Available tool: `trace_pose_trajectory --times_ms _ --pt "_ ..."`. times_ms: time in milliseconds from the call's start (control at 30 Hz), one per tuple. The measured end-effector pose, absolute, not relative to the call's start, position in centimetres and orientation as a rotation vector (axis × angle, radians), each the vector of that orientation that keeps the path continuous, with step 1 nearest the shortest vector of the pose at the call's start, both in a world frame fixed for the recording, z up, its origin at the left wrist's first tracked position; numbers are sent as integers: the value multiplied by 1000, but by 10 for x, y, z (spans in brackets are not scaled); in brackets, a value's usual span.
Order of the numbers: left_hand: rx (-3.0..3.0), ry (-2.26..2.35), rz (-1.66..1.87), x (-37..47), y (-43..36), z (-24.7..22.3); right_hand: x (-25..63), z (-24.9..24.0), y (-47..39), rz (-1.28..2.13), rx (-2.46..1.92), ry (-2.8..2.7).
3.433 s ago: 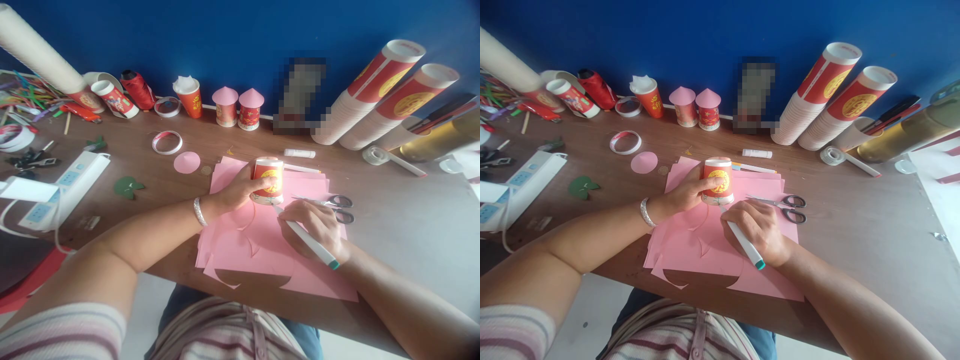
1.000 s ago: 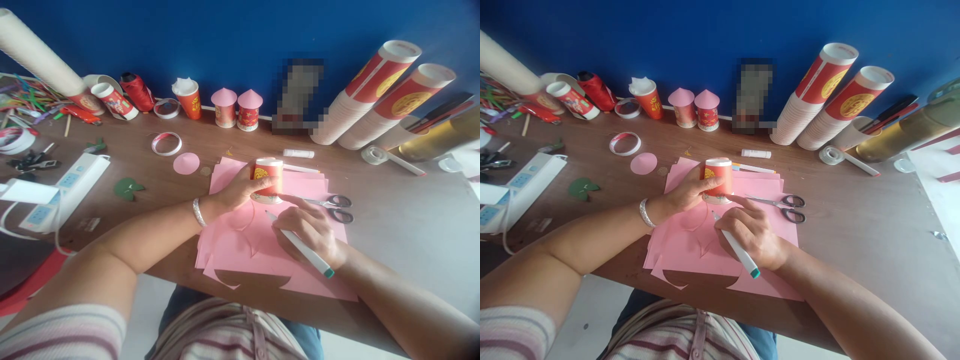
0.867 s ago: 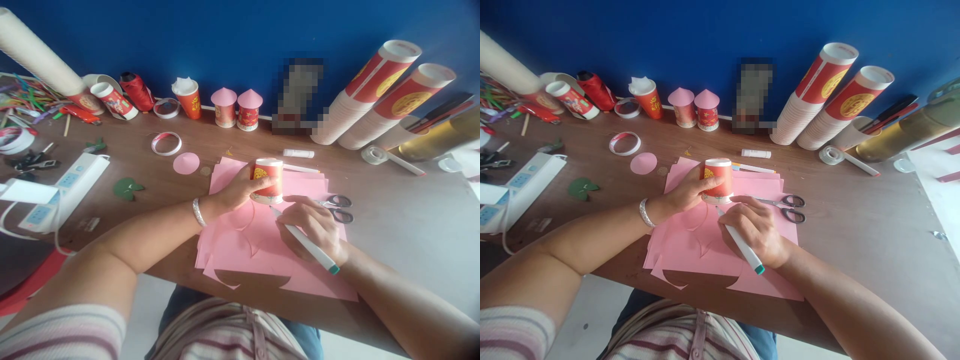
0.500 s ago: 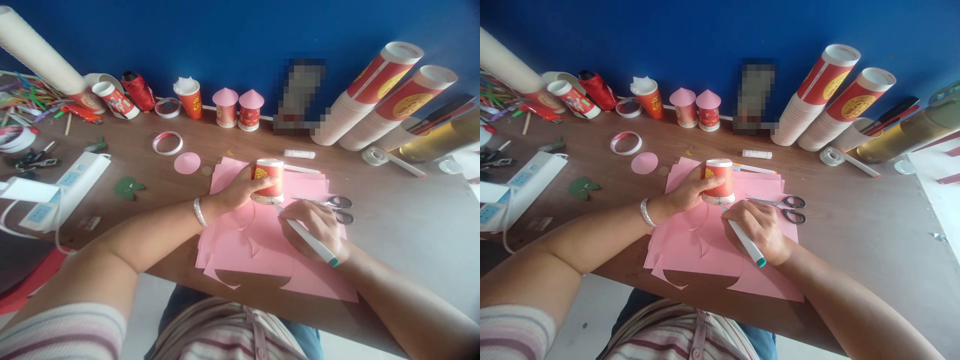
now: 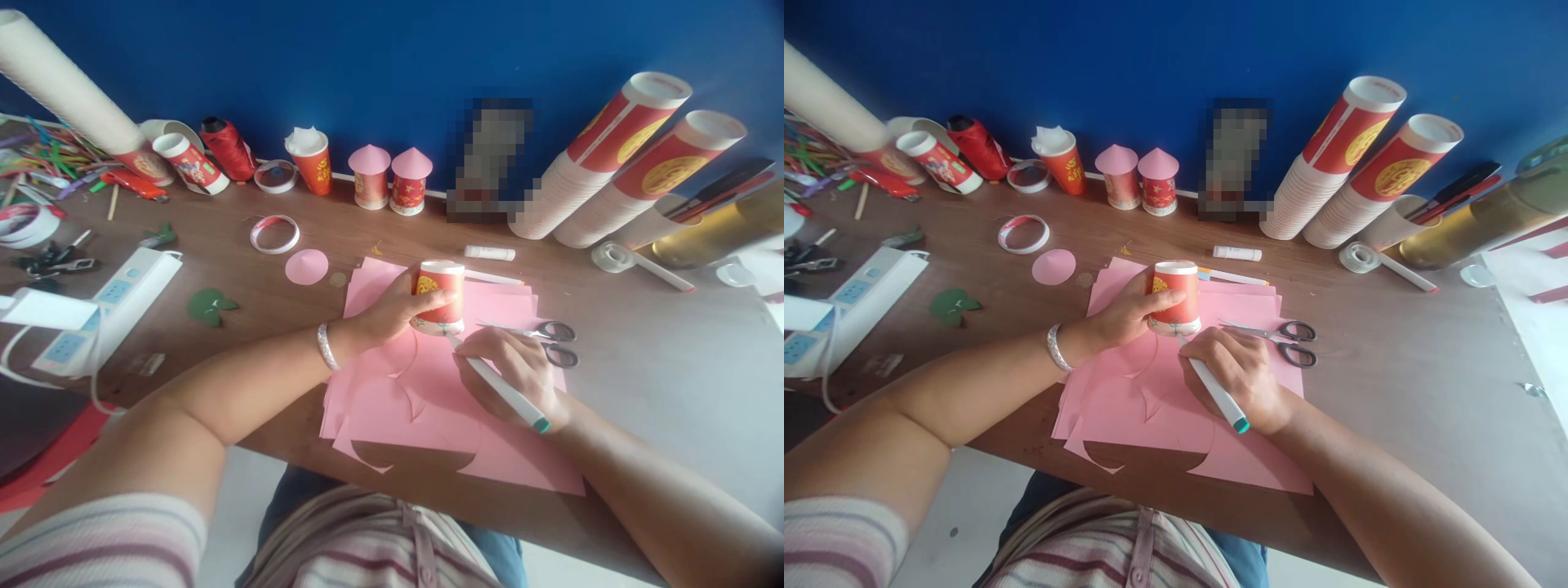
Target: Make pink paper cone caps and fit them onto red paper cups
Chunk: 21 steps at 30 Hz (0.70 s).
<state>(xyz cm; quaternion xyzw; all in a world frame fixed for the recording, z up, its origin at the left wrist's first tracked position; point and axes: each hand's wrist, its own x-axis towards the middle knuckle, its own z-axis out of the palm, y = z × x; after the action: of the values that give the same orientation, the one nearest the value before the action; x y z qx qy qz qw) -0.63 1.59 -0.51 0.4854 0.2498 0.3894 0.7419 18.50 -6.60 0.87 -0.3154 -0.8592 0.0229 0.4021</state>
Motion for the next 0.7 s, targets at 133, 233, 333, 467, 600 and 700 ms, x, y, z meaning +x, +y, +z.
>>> trace_pose_trajectory --times_ms 133,233,333,467,600,700 --pt "1071 542 866 -6 16 -5 185 8 -66 64 -806 -2171" --pt "1065 526 868 -5 17 -6 184 9 -66 64 -812 -2161" --pt "1062 522 866 -5 17 -6 184 11 -66 75 -814 -2154" --pt "1077 533 868 -6 17 -5 184 13 -65 79 -821 -2144" --pt "1082 544 865 -6 17 -4 184 15 -66 40 -836 -2140" --pt "1078 551 859 -6 17 -5 184 17 -66 7 -863 -2150"
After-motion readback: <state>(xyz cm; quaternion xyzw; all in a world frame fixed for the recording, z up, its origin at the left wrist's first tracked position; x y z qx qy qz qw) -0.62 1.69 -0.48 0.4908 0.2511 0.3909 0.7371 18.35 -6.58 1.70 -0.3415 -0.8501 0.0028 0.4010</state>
